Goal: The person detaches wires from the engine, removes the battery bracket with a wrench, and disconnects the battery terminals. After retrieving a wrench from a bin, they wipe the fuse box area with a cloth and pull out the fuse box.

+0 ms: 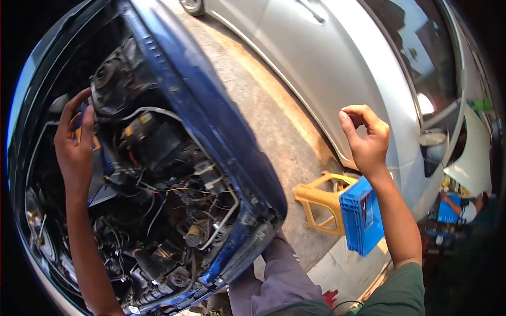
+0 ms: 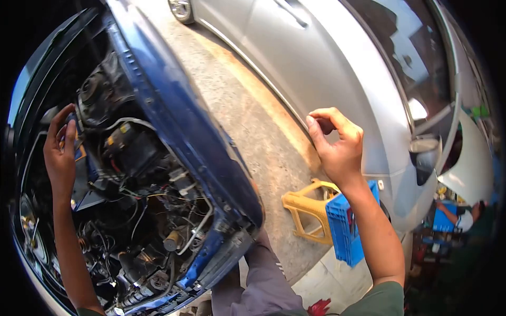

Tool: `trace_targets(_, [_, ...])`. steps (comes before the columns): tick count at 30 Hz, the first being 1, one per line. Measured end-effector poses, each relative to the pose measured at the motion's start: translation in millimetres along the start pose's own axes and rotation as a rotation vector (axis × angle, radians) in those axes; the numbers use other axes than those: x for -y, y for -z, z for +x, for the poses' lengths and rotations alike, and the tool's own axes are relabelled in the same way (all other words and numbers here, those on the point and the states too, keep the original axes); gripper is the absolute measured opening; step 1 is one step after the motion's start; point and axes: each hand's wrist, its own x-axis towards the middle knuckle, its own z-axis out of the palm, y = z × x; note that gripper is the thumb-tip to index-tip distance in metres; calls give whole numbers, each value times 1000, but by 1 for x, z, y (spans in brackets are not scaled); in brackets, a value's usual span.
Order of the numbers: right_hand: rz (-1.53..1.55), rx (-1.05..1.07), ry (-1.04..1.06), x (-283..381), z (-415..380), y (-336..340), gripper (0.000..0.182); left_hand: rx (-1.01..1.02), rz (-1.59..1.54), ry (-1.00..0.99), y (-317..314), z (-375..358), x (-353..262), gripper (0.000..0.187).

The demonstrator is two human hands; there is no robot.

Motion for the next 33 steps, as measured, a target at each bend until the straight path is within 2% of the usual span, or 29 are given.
trace_targets(2, [-33,-57,-181,-38,-27,42,8,89,65,-239,-35,-2,-43,33])
trace_targets(4, [-4,-131,-329,-79,-59,82,8,170,17,-378,-75,-11,-98,22])
trace_targets(6, [27,-192,-429,-123,-99,117,8,328,-66,-453,-115,-22,-141,19])
trace_targets(8, [134,-259,-597,-158,-144,150,10,376,-120,-572,-159,-43,-190,14])
trace_targets(12, [184,-369,-831,-238,-261,201,8,707,-211,-619,-250,-106,-270,14])
trace_targets(14, [155,-362,-956,-275,-326,219,8,858,-241,-688,-301,-148,-307,13])
trace_targets(18, [154,-130,-1242,-326,-445,234,10,1147,-291,-793,-397,-236,-372,16])
trace_targets(19, [195,-125,-1234,-332,-459,227,14,1166,-313,-851,-422,-258,-388,16])
trace_targets(22, [103,-15,-1142,-345,-492,206,26,1226,-360,-868,-484,-320,-438,18])
trace_targets(24, [130,53,-1108,-337,-482,196,51,1310,-244,-867,-522,-356,-465,20])
trace_targets(25, [140,40,-1027,-341,-486,183,63,1352,-96,-873,-540,-372,-475,20])
trace_targets(26, [191,63,-994,-341,-478,181,71,1362,-82,-887,-565,-390,-476,20])
trace_targets(27, [115,32,-936,-349,-487,157,77,1307,59,-856,-589,-411,-469,20])
trace_targets(28, [131,28,-944,-350,-482,152,77,1245,198,-820,-606,-427,-464,19])
trace_targets(30, [80,75,-864,-353,-467,150,81,1204,223,-849,-624,-440,-467,19])
trace_targets(31, [-9,105,-813,-365,-475,133,62,1153,225,-873,-629,-444,-474,20])
trace_targets(32, [1,100,-816,-376,-489,121,62,1156,236,-876,-631,-447,-481,20])
trace_targets(33, [67,-5,-836,-384,-496,117,49,1187,280,-827,-626,-445,-497,18])
